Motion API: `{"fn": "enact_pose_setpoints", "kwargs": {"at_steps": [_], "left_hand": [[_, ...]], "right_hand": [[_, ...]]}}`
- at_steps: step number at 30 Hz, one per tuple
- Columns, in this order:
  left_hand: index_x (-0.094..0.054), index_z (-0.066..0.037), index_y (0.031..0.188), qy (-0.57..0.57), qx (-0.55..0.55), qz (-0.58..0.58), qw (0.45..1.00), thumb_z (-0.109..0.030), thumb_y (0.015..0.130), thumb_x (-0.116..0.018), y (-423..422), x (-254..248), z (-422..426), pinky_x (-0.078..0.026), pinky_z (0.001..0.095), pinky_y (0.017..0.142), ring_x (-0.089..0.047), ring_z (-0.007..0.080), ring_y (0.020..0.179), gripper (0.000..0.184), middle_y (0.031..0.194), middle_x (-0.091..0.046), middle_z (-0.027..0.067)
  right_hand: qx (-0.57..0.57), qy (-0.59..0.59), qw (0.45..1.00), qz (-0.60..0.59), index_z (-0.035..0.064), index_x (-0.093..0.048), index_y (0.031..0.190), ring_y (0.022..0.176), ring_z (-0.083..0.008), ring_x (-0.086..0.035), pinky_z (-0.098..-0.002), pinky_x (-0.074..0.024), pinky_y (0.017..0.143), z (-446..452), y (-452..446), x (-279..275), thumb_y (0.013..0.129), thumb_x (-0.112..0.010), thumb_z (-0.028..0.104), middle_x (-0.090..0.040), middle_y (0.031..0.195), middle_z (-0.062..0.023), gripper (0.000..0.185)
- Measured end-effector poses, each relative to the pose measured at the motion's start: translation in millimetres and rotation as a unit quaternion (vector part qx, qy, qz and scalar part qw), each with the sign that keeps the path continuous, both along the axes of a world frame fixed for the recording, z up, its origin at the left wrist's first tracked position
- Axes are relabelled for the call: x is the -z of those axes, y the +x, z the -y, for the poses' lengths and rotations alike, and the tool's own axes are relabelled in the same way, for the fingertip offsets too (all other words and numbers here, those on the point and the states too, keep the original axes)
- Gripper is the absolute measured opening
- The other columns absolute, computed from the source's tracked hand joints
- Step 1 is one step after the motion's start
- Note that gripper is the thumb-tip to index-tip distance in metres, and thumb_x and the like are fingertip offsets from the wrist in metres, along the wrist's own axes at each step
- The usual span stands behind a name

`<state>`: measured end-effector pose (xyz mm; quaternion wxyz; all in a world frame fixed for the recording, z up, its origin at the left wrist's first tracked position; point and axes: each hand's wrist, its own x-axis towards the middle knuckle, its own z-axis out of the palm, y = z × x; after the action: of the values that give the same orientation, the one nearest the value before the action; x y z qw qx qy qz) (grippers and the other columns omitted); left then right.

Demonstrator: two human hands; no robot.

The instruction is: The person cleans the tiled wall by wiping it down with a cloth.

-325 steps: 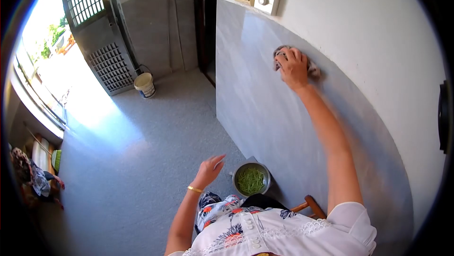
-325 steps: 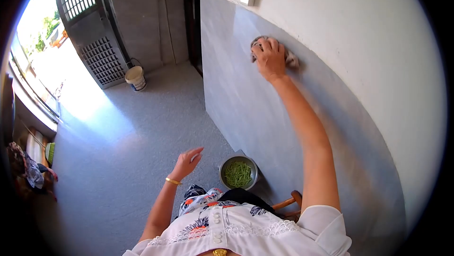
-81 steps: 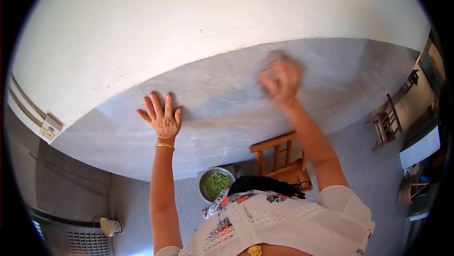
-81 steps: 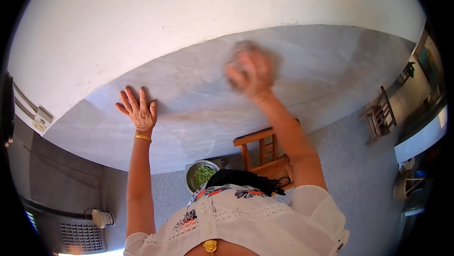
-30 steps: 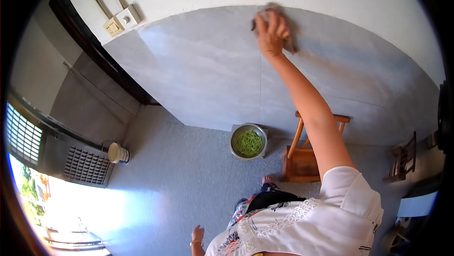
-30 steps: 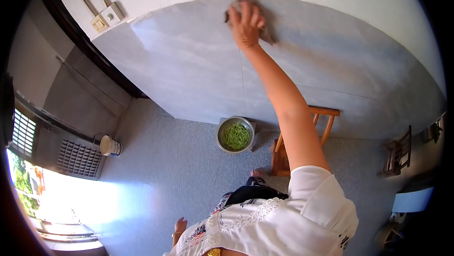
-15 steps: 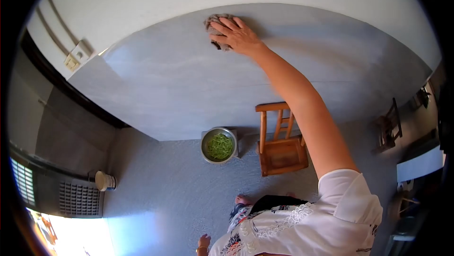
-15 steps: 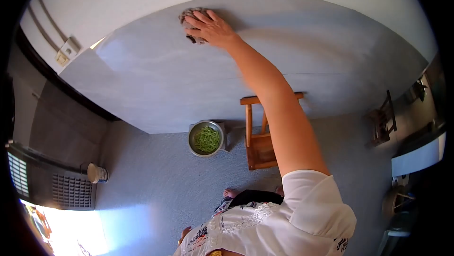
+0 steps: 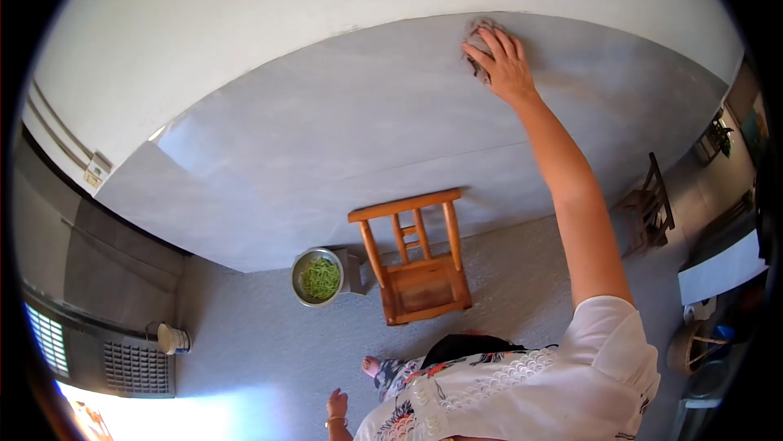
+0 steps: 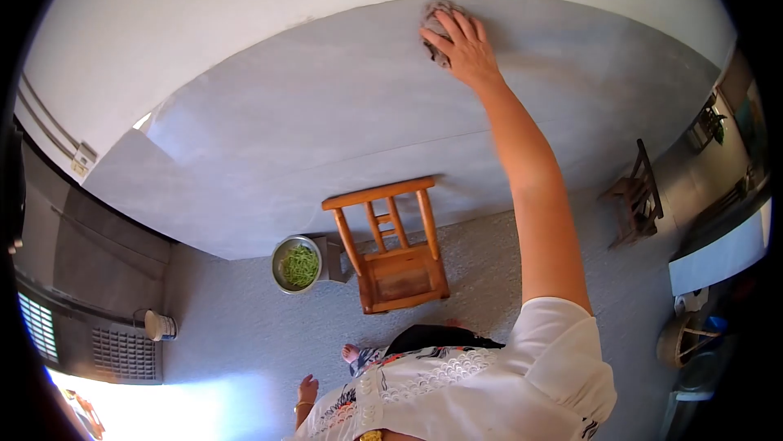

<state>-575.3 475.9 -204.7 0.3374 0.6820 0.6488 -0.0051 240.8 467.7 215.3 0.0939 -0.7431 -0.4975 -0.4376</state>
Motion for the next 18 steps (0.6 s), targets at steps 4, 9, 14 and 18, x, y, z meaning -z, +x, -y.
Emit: {"fn": "enact_pose_setpoints", "kwargs": {"at_steps": [4, 9, 14, 18], "left_hand": [[-0.055, -0.009, 0.114, -0.123, 0.06, 0.059, 0.989, -0.03, 0.074, -0.058, 62.1, -6.3, 47.3, -0.047, 0.0344, 0.078, -0.062, 0.0258, 0.088, 0.046, 0.093, -0.064, 0.0157], [-0.056, -0.009, 0.113, -0.14, 0.103, 0.014, 0.985, -0.033, 0.073, -0.059, 54.2, 39.9, 82.6, -0.047, 0.0344, 0.08, -0.061, 0.0261, 0.089, 0.047, 0.094, -0.063, 0.0163], [-0.057, -0.011, 0.113, -0.118, 0.123, -0.063, 0.983, -0.037, 0.073, -0.057, 26.1, 49.6, 88.9, -0.046, 0.036, 0.083, -0.059, 0.0298, 0.094, 0.047, 0.098, -0.062, 0.0158], [-0.057, -0.012, 0.112, -0.072, 0.152, -0.101, 0.981, -0.037, 0.073, -0.055, 15.9, 62.3, 71.5, -0.044, 0.0379, 0.086, -0.057, 0.0314, 0.098, 0.047, 0.101, -0.061, 0.0147]], "right_hand": [[0.047, 0.077, 0.996, -0.025, 0.0319, -0.041, 0.123, 0.122, -0.025, -0.03, -0.0415, -0.0244, 0.099, 59.8, 46.3, 7.2, 0.07, -0.065, 0.02, -0.031, 0.133, -0.0042, 0.06], [0.082, 0.323, 0.939, -0.09, 0.0223, -0.045, 0.12, 0.117, -0.0329, -0.033, -0.043, -0.0305, 0.094, 47.3, 66.8, 29.3, 0.066, -0.066, 0.022, -0.034, 0.129, -0.0121, 0.058], [0.022, 0.371, 0.928, -0.014, 0.019, -0.055, 0.105, 0.107, -0.0368, -0.041, -0.0472, -0.0364, 0.084, -21.6, 15.7, 23.5, 0.069, -0.06, 0.017, -0.043, 0.119, -0.0107, 0.037], [-0.099, 0.208, 0.973, 0.027, 0.018, -0.055, 0.105, 0.11, -0.0327, -0.04, -0.0497, -0.0347, 0.084, -70.0, -41.8, 24.1, 0.07, -0.058, 0.024, -0.043, 0.121, -0.0089, 0.036]]}}
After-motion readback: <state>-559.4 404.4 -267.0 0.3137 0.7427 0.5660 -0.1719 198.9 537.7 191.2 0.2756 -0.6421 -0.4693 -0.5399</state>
